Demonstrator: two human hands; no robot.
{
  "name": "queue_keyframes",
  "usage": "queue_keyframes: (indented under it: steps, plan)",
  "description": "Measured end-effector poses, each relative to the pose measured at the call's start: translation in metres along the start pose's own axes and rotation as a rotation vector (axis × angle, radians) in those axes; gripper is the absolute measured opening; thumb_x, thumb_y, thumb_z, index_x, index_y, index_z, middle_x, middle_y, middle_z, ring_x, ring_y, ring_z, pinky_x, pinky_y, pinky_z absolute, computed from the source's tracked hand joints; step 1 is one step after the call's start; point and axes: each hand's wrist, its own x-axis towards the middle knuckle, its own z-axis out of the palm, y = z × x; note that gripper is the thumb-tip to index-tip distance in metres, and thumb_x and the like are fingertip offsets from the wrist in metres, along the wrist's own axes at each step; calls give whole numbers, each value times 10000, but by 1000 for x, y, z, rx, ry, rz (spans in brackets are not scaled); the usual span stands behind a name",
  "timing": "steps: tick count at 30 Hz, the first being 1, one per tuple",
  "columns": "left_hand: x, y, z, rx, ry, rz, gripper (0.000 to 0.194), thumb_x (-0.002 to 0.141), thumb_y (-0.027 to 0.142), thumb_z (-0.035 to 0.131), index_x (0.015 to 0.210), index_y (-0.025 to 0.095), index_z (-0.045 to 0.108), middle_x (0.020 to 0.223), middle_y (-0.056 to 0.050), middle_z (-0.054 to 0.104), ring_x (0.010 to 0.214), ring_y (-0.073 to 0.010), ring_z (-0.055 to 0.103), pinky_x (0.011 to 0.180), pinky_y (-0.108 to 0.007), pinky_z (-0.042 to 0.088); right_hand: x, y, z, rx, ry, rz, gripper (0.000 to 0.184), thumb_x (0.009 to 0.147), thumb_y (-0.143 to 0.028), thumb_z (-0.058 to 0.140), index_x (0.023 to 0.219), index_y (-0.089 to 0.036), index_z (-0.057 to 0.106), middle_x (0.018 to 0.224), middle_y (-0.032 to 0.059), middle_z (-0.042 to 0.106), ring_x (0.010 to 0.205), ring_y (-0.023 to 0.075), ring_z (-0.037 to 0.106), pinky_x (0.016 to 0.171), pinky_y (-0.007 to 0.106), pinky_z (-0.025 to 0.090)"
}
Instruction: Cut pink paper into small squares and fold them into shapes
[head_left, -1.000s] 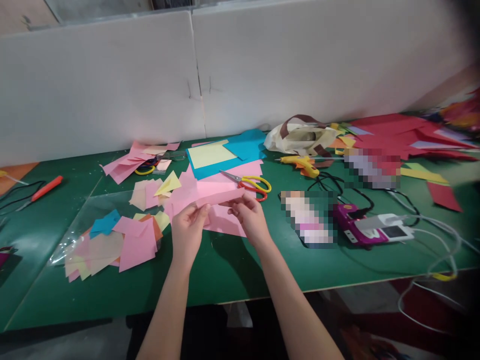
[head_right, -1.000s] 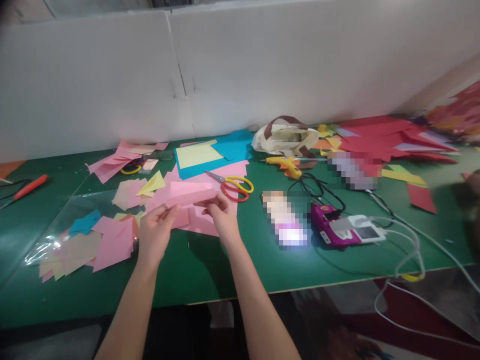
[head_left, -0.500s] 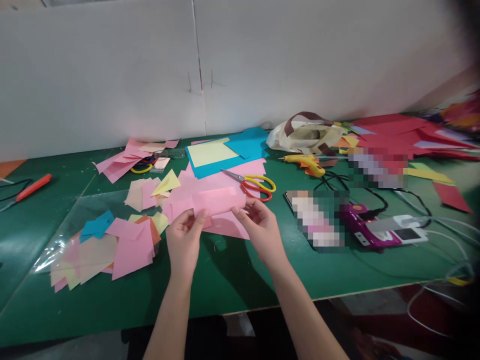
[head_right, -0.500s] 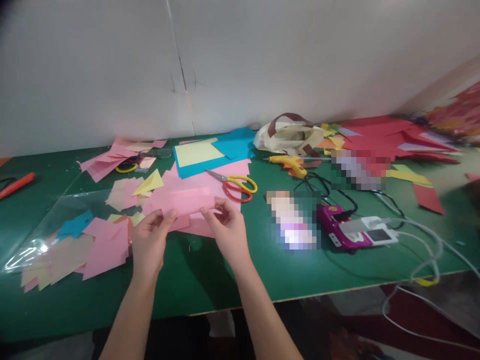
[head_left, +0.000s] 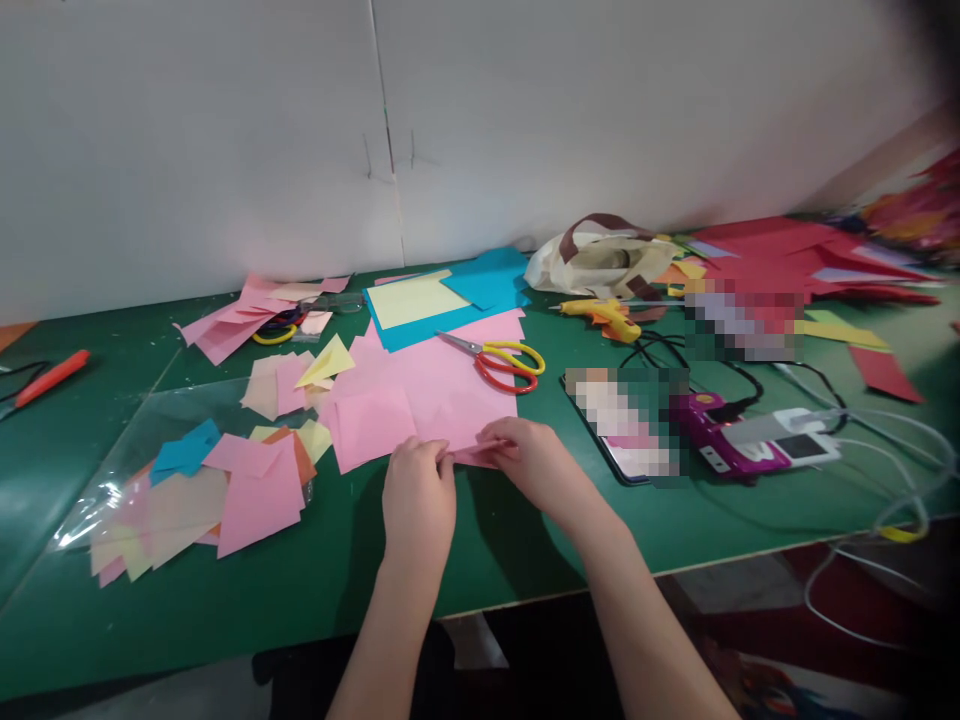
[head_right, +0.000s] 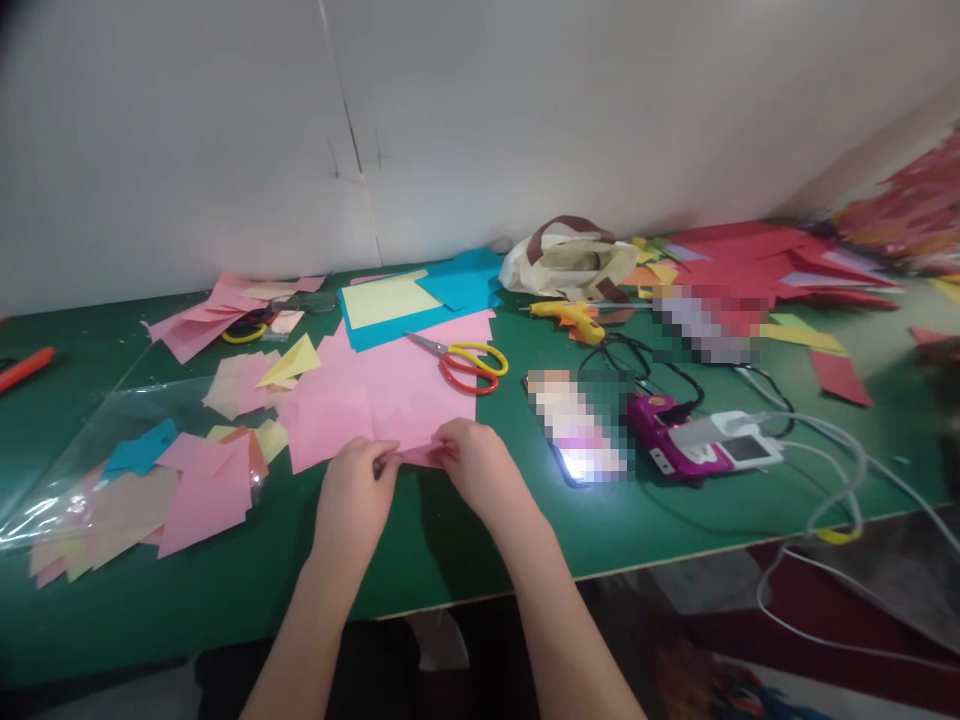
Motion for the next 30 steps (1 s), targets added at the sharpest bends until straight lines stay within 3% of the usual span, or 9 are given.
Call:
queue_keyframes:
  steps: [2, 4, 10, 13, 16, 20, 24, 30]
  plan:
    - [-2, 1, -1, 112, 38, 39, 189, 783, 107, 538, 792, 161, 718, 819, -104, 606, 813, -260, 590, 688, -378, 520, -2, -2, -4, -16, -40, -1, 83, 733, -174, 566, 683, -200, 626, 750, 53, 656, 666, 189, 589, 605, 284, 429]
    - [-4, 2, -3, 171, 35, 65, 178, 779, 105, 544, 712, 160, 700, 843, -103, 577, 820, -258, 570, 688, -375, 508, -3, -5, -8, -65, -81, -3, 168, 755, -233, 566, 590, -205, 550, 647, 22, 599, 588, 162, 526, 537, 257, 368]
    - [-6, 3, 1, 172, -98, -1, 177, 847, 147, 473, 772, 148, 633, 769, -98, 627, 795, -269, 604, 708, -404, 483, 0, -7, -3, -160, -141, 13, 346, 778, -309, 563, 497, -206, 391, 458, -34, 413, 449, 111, 305, 450, 243, 220]
    - [-8, 3, 7, 173, -71, -21, 125, 822, 117, 505, 897, 146, 601, 828, -103, 646, 813, -274, 619, 698, -401, 497, 3, -9, 4, -165, -137, -11, 345, 802, -316, 544, 516, -207, 384, 494, -23, 459, 472, 117, 341, 466, 244, 231]
    - [-11, 6, 13, 183, 18, 30, 237, 806, 52, 470, 1003, 151, 556, 905, -109, 635, 874, -271, 613, 727, -403, 519, 8, -12, 9, -190, -104, -20, 332, 830, -321, 518, 541, -206, 405, 533, -5, 504, 499, 124, 379, 480, 245, 237]
    - [-19, 13, 27, 251, 181, 89, 373, 771, 31, 471, 1131, 122, 502, 1186, -171, 533, 1102, -327, 520, 853, -486, 497, 17, -20, 14, -304, -110, 11, 272, 849, -303, 502, 601, -194, 484, 604, 19, 568, 519, 121, 441, 482, 234, 239]
    - [-28, 19, 40, 361, 112, 92, 482, 746, 32, 509, 1225, 73, 471, 1245, -182, 516, 1169, -329, 492, 917, -491, 479, 22, -26, 18, -366, -122, 124, 205, 844, -245, 484, 654, -185, 535, 657, 34, 613, 546, 127, 497, 477, 228, 244]
    - [-35, 22, 46, 481, -31, 47, 564, 756, 100, 541, 1307, 27, 446, 1339, -206, 483, 1270, -359, 399, 1017, -502, 396, 20, -19, 25, -205, 0, 183, 96, 829, -254, 514, 808, -179, 570, 767, 57, 660, 645, 153, 567, 548, 225, 340]
